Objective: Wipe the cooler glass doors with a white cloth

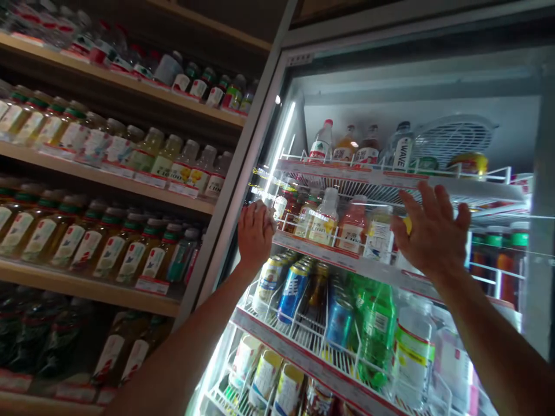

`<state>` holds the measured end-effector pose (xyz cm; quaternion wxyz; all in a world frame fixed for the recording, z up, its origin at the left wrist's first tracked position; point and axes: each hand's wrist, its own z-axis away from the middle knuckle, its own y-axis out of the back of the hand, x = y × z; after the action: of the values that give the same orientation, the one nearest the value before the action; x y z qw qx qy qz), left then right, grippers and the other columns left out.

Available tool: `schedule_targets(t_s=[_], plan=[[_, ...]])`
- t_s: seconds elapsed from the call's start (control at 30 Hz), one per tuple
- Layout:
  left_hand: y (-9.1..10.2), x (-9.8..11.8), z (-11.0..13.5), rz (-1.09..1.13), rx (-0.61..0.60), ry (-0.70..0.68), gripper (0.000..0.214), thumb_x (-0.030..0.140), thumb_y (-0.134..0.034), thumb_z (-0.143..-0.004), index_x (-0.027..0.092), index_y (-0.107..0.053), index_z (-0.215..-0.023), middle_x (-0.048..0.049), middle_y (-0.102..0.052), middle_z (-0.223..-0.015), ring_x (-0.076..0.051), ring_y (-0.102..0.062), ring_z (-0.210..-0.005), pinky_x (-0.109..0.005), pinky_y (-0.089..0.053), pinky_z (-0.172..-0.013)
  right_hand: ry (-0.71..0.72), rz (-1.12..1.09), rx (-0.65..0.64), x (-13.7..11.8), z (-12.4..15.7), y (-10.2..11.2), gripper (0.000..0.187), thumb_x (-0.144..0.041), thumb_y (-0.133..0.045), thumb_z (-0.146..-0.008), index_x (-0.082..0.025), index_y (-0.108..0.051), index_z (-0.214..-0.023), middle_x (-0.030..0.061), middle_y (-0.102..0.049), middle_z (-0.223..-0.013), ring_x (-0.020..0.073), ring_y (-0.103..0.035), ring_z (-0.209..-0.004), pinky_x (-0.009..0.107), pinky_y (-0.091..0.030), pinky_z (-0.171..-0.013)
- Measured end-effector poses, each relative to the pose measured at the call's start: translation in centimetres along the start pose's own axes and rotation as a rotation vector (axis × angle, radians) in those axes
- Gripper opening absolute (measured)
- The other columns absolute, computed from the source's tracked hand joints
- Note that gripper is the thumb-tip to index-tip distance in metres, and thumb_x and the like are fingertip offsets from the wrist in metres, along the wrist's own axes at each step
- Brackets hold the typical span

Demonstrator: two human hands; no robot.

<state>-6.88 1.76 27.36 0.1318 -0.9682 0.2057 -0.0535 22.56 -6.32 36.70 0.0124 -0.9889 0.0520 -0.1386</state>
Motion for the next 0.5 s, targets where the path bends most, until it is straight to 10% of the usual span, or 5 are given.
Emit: schedule_targets(t_s=[0.27, 0.5], plan=[[0.6, 6.6, 3.1, 0.195, -0.289, -0.529, 0.044, 0.034, -0.042, -0.087, 0.024, -0.043, -0.13, -0.0041, -0.04, -0.142, -0.024, -0.019, -0.139, -0.046, -0.027, -0.112, -0.015, -0.072, -0.025, 0.0, 0.1, 0.3, 0.052, -0.038, -0.032, -0.089, -0.018, -0.041, -0.136, 0.0134, -0.031, -0.147, 0.0313, -0.023, -0.138, 0.057, -0.02, -0.107], [-0.3, -1.3, -0.2, 0.01, 0.005, 0.057, 0.043, 0.026, -0.035, -0.09, 0.015, -0.042, -0.13, -0.0142, -0.043, -0.138, -0.026, -0.031, -0.134, -0.053, -0.027, -0.109, -0.041, -0.045, -0.016, -0.2, 0.1, 0.2, 0.05, -0.039, -0.032, -0.089, -0.019, -0.043, -0.134, 0.0122, -0.034, -0.146, 0.0306, -0.025, -0.137, 0.057, -0.022, -0.107]])
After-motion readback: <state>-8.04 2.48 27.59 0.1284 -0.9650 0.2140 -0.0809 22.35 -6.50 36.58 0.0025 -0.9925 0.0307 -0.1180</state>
